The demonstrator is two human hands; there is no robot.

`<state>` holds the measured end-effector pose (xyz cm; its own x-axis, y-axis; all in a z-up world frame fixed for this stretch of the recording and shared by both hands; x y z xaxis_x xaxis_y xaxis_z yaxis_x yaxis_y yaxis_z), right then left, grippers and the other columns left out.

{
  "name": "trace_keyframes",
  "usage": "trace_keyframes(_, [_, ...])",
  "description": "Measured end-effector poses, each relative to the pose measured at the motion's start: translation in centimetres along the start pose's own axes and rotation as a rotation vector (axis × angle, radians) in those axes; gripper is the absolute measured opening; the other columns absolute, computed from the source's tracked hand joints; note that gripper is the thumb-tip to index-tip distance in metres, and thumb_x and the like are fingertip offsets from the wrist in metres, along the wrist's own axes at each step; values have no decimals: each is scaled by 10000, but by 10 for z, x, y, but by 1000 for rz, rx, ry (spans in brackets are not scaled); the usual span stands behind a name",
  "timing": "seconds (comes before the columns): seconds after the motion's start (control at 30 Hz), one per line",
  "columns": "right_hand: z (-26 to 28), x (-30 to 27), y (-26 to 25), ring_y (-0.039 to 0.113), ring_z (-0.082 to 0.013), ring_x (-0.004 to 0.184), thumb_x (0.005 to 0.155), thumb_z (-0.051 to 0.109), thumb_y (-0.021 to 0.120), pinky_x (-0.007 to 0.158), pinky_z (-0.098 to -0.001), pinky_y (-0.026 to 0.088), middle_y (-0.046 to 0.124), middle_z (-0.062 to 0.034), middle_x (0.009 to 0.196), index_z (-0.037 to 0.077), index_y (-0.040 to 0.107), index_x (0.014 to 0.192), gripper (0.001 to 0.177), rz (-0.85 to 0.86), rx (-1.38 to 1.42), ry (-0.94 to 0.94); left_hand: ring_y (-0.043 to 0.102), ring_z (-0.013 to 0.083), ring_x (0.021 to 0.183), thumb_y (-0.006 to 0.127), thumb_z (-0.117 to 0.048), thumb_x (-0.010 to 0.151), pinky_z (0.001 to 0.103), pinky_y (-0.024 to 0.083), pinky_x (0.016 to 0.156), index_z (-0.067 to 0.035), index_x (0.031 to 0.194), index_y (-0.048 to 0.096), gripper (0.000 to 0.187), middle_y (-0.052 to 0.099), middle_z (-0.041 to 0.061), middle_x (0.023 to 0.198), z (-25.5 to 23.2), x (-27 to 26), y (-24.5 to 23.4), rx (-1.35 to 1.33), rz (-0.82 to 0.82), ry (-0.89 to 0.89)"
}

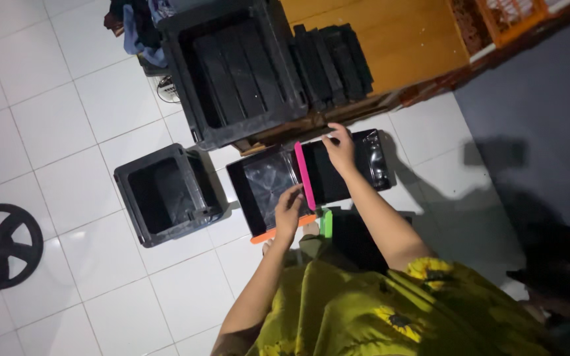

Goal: The person assembles a black plastic container by attaching side panels and a frame. They pick up individual parts, align them, and snap them into place on the floor.

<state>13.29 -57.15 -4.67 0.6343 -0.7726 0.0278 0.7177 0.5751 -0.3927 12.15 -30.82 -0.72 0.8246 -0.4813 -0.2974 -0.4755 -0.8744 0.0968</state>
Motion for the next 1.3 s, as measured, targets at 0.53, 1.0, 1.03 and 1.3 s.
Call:
trace_keyframes(0.53, [-20,134,45,563,-445,1144,785,212,911,959,-516,482,514,-216,1245,102,534,1204,574,-38,-314,-66,638,110,1084,624,-74,1008,255,505,947,-84,1269,692,270,693,19,1193,-13,34,18,-147,-88,-85])
trace_keyframes(1.0, [-13,138,43,714,-369,1015,990,308,755,906,-423,548,724,-244,1135,-25,636,1352,506,-85,-286,-35,631,100,1057,615,-56,1009,243,481,955,-73,1274,690,276,700,8,1128,-18,29,11,-134,-127,-69])
trace_keyframes(1.03, [-15,137,43,713,-346,997,992,308,728,883,-398,558,736,-238,1120,-26,630,1368,513,-73,-115,63,630,100,1056,614,-59,1012,243,481,955,-73,1273,692,272,701,7,1128,-20,27,11,-140,-124,-65])
trace_keyframes(1.3, [-22,131,32,713,-245,1110,994,284,689,1010,-349,593,692,-182,1226,-80,553,1369,540,30,763,326,612,97,1022,623,-70,1008,241,475,927,-86,1262,699,266,695,0,1122,-25,15,11,-56,-154,-68])
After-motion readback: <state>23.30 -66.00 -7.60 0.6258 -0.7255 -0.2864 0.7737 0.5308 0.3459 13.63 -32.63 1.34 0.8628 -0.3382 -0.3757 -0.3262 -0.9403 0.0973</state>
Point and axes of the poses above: each hand's wrist, its own x-axis towards the middle knuckle, its own y-axis out of the palm, z = x × y, the point moved 3 cm from there along x, towards the middle knuckle
